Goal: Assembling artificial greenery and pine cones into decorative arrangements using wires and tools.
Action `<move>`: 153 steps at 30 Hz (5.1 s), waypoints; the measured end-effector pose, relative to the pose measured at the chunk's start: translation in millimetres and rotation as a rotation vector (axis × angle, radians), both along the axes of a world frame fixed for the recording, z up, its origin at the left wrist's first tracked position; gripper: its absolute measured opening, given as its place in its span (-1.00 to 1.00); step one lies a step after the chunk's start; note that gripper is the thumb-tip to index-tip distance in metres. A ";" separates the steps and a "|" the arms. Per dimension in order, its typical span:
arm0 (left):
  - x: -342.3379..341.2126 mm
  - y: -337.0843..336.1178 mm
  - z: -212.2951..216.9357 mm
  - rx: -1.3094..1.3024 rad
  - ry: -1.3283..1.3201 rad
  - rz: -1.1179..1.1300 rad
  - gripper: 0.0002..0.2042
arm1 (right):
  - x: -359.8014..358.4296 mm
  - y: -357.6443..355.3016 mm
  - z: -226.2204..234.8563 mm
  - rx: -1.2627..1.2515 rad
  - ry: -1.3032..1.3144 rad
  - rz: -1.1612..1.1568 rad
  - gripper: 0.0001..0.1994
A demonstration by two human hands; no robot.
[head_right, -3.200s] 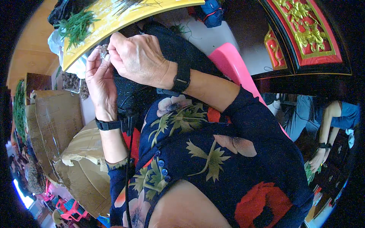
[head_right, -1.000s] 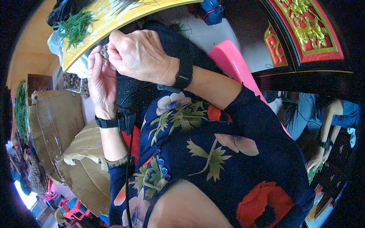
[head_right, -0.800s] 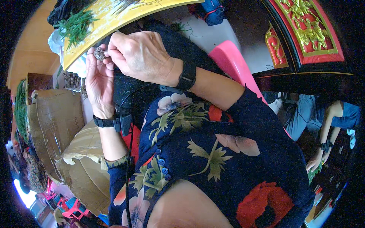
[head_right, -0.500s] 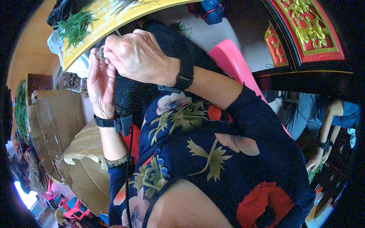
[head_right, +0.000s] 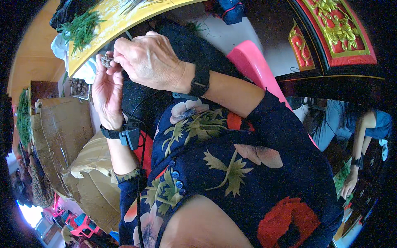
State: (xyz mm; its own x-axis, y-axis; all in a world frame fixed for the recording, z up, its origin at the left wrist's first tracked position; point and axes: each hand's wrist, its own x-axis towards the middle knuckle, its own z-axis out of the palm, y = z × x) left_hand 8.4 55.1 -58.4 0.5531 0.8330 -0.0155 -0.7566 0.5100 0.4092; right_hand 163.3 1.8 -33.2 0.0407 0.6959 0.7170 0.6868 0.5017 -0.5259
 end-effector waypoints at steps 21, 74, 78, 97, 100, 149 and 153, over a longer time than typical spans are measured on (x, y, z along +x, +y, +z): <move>5.0 -3.2 3.6 0.086 -0.011 -0.172 -0.78 | 27.6 9.9 12.4 -0.101 0.059 0.206 -0.93; 10.2 -12.7 28.3 0.193 0.467 -0.163 -0.80 | -5.6 12.3 0.6 -0.446 0.793 0.257 -0.89; 11.3 -13.9 28.9 0.176 0.462 -0.161 -0.80 | -4.3 10.5 -2.3 -0.443 0.757 0.227 -0.89; 3.5 -7.2 23.9 0.056 0.292 -0.350 -0.80 | 38.2 32.3 9.1 0.079 -0.143 0.401 -0.85; 3.3 -6.4 25.4 0.082 0.356 -0.328 -0.81 | 39.6 31.2 6.2 0.159 -0.303 0.357 -0.83; 7.5 -19.3 34.7 0.251 0.599 -0.077 -0.84 | 48.5 42.6 44.4 0.183 -0.487 0.503 -0.88; 13.0 -25.1 34.1 0.554 0.917 0.142 -0.87 | 41.2 34.5 42.0 0.133 -0.554 0.390 -0.88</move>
State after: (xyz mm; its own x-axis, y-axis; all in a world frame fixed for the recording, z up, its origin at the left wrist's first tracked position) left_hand 21.3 30.0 -24.3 0.4201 0.9072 0.0242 -0.0822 0.0115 0.9966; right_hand 204.6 36.3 8.8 -0.5915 0.4900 0.6403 0.5928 0.8026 -0.0666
